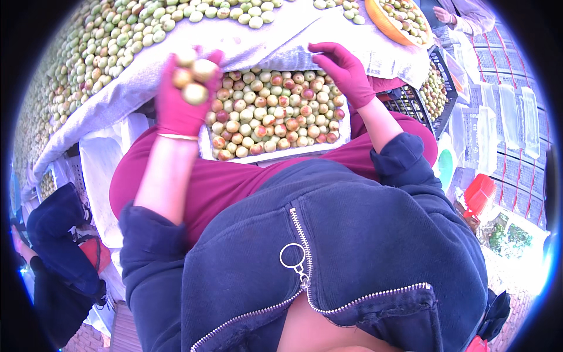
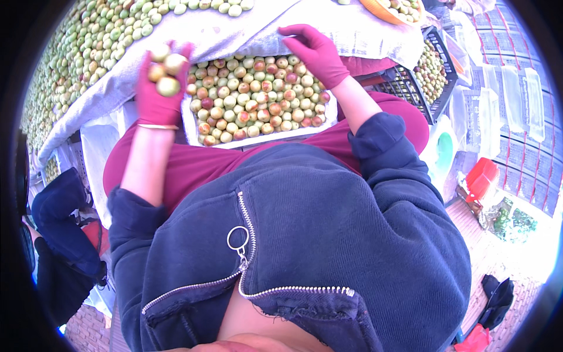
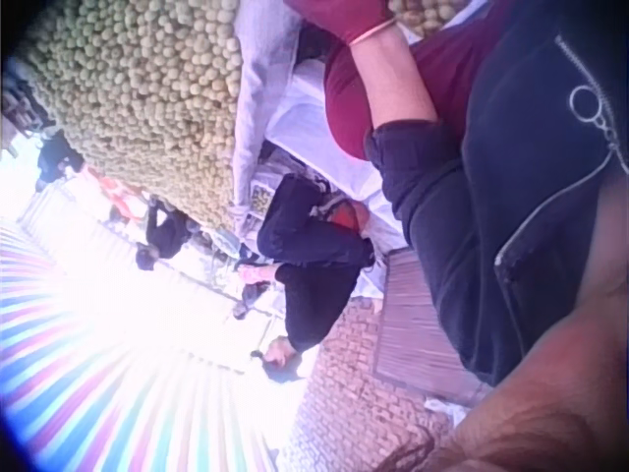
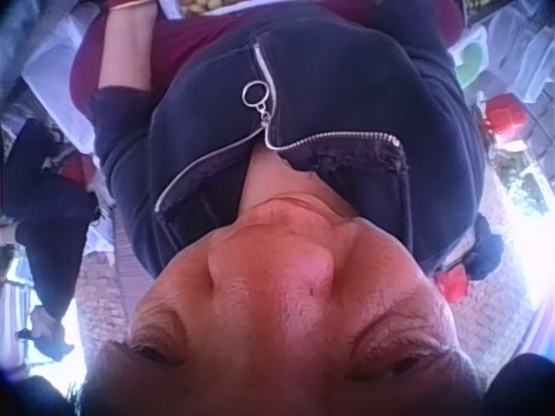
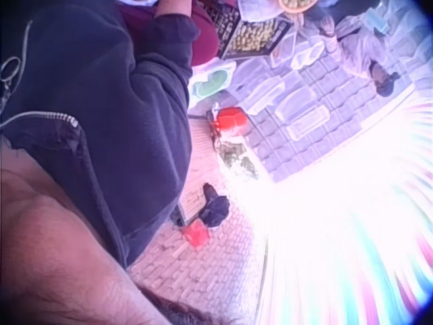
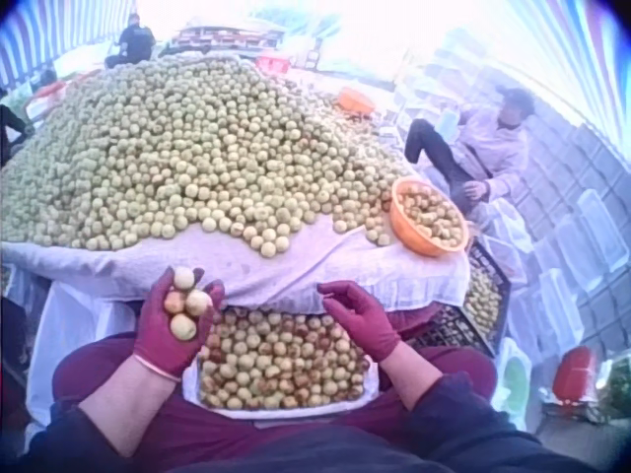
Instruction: The person sorts green olives by hand, transferring them from a large pile into a white tray and occasionally into an orange basket. The person wears pink gloves and sits cross-legged on the floor while handling the olives.
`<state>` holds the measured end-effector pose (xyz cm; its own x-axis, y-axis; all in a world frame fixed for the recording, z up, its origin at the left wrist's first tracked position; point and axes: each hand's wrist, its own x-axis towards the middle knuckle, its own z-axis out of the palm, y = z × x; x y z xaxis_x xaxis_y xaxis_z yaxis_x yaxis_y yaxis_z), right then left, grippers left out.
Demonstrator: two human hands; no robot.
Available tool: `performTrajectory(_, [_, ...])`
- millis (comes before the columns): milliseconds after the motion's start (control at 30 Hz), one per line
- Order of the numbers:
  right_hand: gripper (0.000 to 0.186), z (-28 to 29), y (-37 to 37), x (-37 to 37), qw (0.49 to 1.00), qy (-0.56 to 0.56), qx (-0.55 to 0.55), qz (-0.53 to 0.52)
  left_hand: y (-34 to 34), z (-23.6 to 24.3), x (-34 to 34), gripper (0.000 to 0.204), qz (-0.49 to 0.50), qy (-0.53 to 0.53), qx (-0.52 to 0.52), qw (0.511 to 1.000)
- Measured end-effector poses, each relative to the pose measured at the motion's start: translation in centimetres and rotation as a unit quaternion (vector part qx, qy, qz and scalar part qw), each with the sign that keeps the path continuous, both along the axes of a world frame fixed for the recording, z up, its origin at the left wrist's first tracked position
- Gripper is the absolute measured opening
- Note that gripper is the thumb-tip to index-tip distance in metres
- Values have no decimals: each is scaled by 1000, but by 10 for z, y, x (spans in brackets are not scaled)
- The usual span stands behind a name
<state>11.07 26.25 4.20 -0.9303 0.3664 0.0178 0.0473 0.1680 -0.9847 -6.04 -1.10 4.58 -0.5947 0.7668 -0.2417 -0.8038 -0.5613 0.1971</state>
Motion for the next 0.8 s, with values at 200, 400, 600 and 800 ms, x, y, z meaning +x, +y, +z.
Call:
performTrajectory(200, [46,48,-60,7,984,-17,-43,171,33,20,105,66,-26,548,-193,813])
performTrajectory(400, [48,55,-75,16,982,-64,-94,149,37,33,119,91,-113,591,-253,757])
performTrajectory(600, [48,60,-61,29,916,-42,-382,113,39,54,126,58,-229,161,-121,952])
performTrajectory(800, [50,44,-43,37,837,-2,-532,131,18,42,113,60,-185,10,-169,968])
